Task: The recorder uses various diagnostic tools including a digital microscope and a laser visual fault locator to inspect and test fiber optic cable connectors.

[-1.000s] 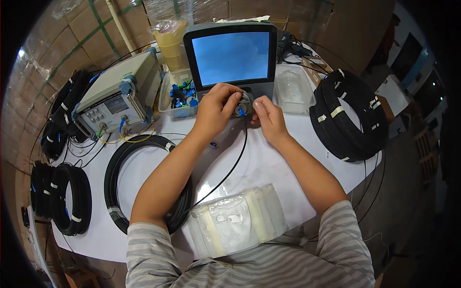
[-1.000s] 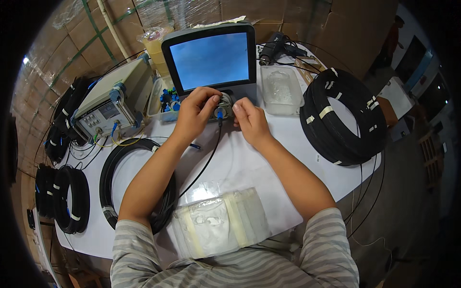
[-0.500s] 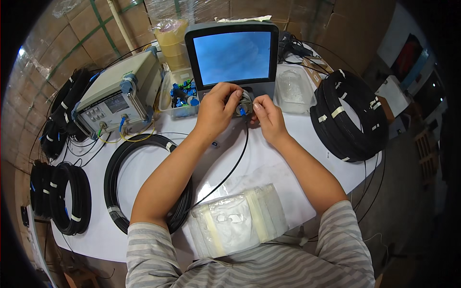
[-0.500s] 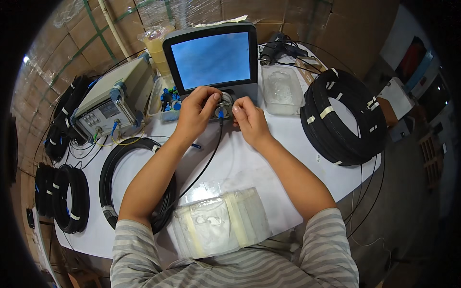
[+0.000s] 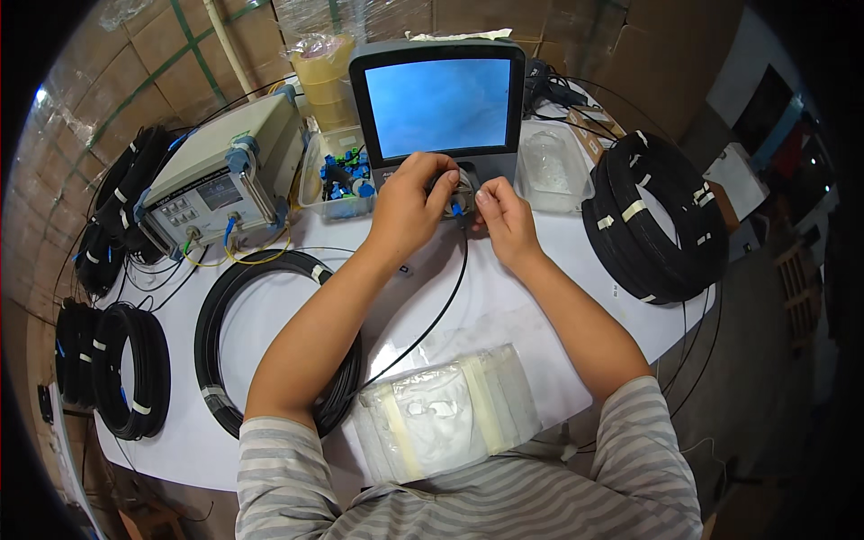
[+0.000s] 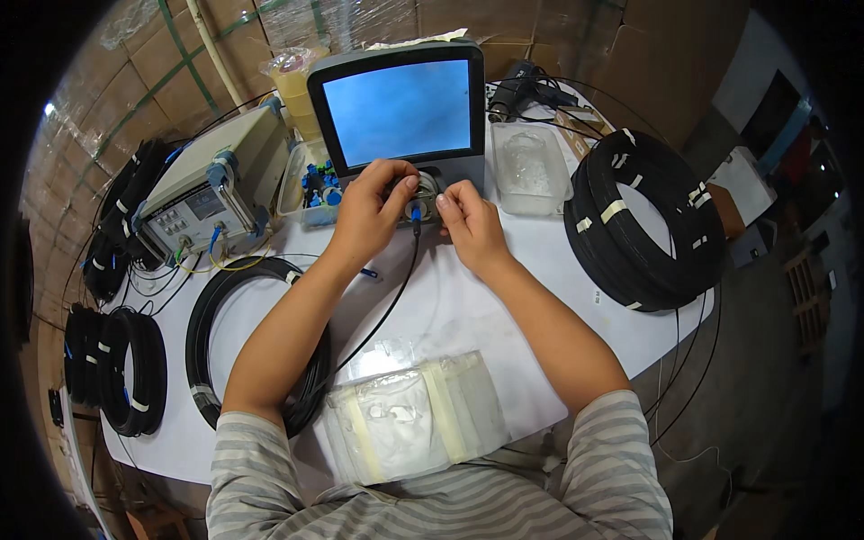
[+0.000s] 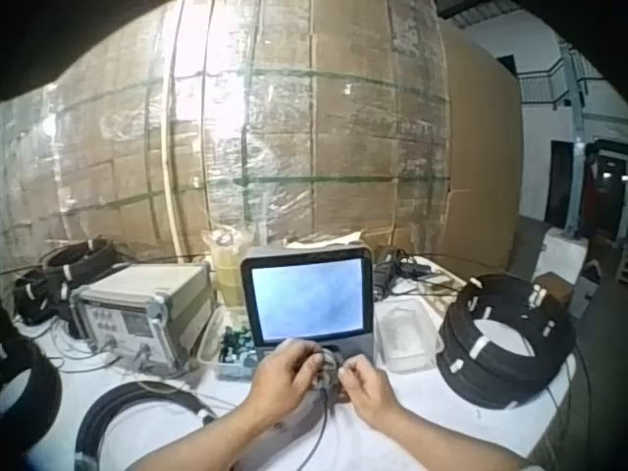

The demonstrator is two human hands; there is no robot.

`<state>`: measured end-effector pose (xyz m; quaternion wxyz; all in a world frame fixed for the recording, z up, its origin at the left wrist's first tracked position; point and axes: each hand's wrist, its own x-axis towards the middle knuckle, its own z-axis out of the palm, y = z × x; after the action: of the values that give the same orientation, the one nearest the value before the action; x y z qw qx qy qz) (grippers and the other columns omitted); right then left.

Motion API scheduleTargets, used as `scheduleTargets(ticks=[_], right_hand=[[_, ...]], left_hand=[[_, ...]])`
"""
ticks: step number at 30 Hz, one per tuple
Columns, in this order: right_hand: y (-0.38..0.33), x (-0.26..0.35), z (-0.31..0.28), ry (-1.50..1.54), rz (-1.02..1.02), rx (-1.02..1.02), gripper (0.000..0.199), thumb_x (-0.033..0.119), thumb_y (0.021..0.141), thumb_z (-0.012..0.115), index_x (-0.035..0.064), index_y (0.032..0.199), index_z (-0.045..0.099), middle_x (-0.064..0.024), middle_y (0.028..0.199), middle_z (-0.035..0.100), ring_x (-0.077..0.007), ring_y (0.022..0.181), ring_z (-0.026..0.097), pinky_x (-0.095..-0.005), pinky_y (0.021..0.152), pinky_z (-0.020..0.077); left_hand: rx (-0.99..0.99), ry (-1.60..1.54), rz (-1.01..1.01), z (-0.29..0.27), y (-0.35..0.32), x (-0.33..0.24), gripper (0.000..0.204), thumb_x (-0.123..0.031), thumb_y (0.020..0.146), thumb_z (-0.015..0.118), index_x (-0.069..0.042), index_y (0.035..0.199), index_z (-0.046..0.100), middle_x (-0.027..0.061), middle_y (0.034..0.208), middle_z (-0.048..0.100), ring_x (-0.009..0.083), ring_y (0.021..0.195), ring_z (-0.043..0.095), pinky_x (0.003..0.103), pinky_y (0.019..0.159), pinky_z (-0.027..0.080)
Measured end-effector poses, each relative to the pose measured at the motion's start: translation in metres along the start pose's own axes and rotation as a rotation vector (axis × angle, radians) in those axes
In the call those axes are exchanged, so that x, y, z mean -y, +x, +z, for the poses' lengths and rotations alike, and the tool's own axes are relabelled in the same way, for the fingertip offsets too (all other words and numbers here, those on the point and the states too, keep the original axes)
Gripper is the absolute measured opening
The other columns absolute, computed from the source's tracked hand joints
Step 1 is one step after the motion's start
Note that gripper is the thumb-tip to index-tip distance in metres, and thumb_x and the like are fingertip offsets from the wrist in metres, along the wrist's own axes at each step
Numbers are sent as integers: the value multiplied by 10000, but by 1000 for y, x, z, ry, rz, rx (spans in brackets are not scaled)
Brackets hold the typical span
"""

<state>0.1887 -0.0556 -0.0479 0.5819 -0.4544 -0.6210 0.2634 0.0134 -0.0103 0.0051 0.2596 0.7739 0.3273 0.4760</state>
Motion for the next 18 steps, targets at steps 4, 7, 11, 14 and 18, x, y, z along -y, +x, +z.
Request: scheduleTargets(ticks=[4,7,11,14,18], right_hand=[[1,-1,2,-2,-13,-15,270,268,1050,533,25,933,539,-18,691,559,-82,630,550,-275,591,537],[1,0,1,-24,-22,-13,291,278,1052,533,24,912,545,-26,688,565,-90,623,563,-274,587,533],[1,1,0,-56,4,2,326,299,1055,533,22,884,554,-38,686,577,-104,607,577,-271,570,513],[0,-4,-1,-49,22,21,328,309,1054,537,19,901,559,-34,699,582,-101,619,578,-271,572,504],[-1,-2,1,16,-21,0,312,296,1054,530,16,920,563,-30,715,585,-97,639,580,-269,587,509]], left_hand=[[-18,-58,17,1,0,4,211,-216,929,700,-33,1028,663,123,938,668,258,777,669,352,702,523],[-78,-72,-21,4,-1,-1,197,-217,944,679,-45,1038,663,128,953,659,282,798,665,362,701,517],[20,58,-37,0,1,2,207,-229,943,680,-45,1037,661,135,947,652,304,806,654,378,697,506],[28,18,-7,0,1,5,197,-217,948,672,-37,1027,665,129,955,647,297,796,647,374,699,504],[40,-63,-36,-1,-1,5,159,-174,965,647,-29,1019,680,106,964,639,249,779,641,341,704,506]])
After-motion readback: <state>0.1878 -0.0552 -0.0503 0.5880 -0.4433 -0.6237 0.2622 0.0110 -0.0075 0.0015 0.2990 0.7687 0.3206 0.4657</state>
